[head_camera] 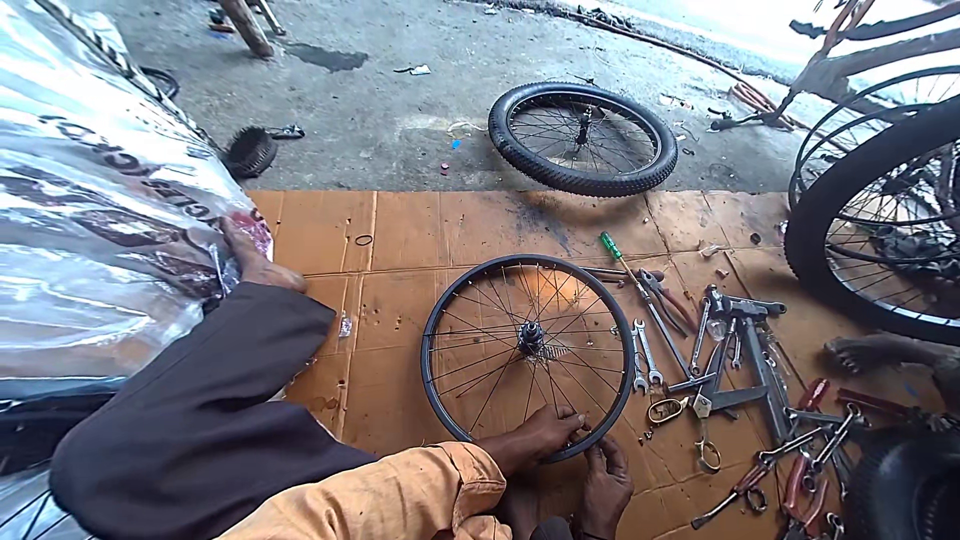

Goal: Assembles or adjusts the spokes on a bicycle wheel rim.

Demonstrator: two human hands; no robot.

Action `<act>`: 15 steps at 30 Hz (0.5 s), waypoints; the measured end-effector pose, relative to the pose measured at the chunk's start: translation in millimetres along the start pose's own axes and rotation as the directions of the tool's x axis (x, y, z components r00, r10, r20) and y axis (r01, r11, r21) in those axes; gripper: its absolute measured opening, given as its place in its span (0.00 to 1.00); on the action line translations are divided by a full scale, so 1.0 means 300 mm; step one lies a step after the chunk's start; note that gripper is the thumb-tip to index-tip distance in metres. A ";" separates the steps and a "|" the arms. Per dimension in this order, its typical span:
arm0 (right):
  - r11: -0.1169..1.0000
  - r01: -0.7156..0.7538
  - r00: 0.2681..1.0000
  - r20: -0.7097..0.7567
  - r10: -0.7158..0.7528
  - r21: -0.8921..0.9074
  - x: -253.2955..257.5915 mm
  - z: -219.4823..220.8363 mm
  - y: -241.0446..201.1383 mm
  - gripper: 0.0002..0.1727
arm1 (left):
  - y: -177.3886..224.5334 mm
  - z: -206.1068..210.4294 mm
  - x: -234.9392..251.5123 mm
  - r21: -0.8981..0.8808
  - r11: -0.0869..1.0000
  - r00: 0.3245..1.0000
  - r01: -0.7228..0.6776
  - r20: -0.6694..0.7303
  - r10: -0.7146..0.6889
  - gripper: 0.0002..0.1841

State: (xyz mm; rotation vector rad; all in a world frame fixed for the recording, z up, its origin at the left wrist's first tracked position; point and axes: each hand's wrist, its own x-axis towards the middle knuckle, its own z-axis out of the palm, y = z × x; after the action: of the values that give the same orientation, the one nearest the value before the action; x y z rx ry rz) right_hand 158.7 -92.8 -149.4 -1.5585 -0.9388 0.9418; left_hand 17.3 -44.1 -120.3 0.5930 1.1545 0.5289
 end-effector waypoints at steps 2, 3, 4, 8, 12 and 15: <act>1.000 -0.001 1.000 -0.006 0.001 0.009 -0.002 0.003 -0.003 0.07 | 0.002 0.002 0.000 0.002 1.000 1.000 -0.001 0.007 0.001 0.17; 1.000 -0.007 1.000 -0.002 0.007 0.013 -0.003 0.003 -0.006 0.07 | 0.003 0.002 -0.001 0.000 1.000 1.000 -0.001 0.008 0.001 0.17; 1.000 -0.015 1.000 0.006 0.014 0.014 -0.005 0.002 -0.007 0.07 | 0.002 0.000 -0.003 -0.006 1.000 1.000 -0.001 0.005 0.001 0.17; 1.000 -0.016 0.999 0.031 0.016 0.004 0.003 0.001 -0.010 0.08 | 0.003 -0.003 -0.006 -0.001 1.000 1.000 0.001 0.006 -0.001 0.17; 0.998 -0.012 0.999 0.033 0.010 0.064 0.011 0.004 -0.035 0.10 | 0.026 0.003 -0.012 0.005 1.000 1.000 0.021 0.007 -0.021 0.17; 0.997 0.028 0.997 0.068 -0.033 0.075 0.015 0.006 -0.044 0.10 | 0.037 0.005 -0.014 -0.020 0.999 1.000 0.026 -0.004 -0.026 0.17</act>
State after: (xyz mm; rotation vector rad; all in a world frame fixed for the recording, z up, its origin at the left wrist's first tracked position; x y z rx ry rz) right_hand 157.6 -86.1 -137.3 -1.4532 -0.9635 1.0035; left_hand 16.5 -38.9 -109.4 0.5591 1.1576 0.5194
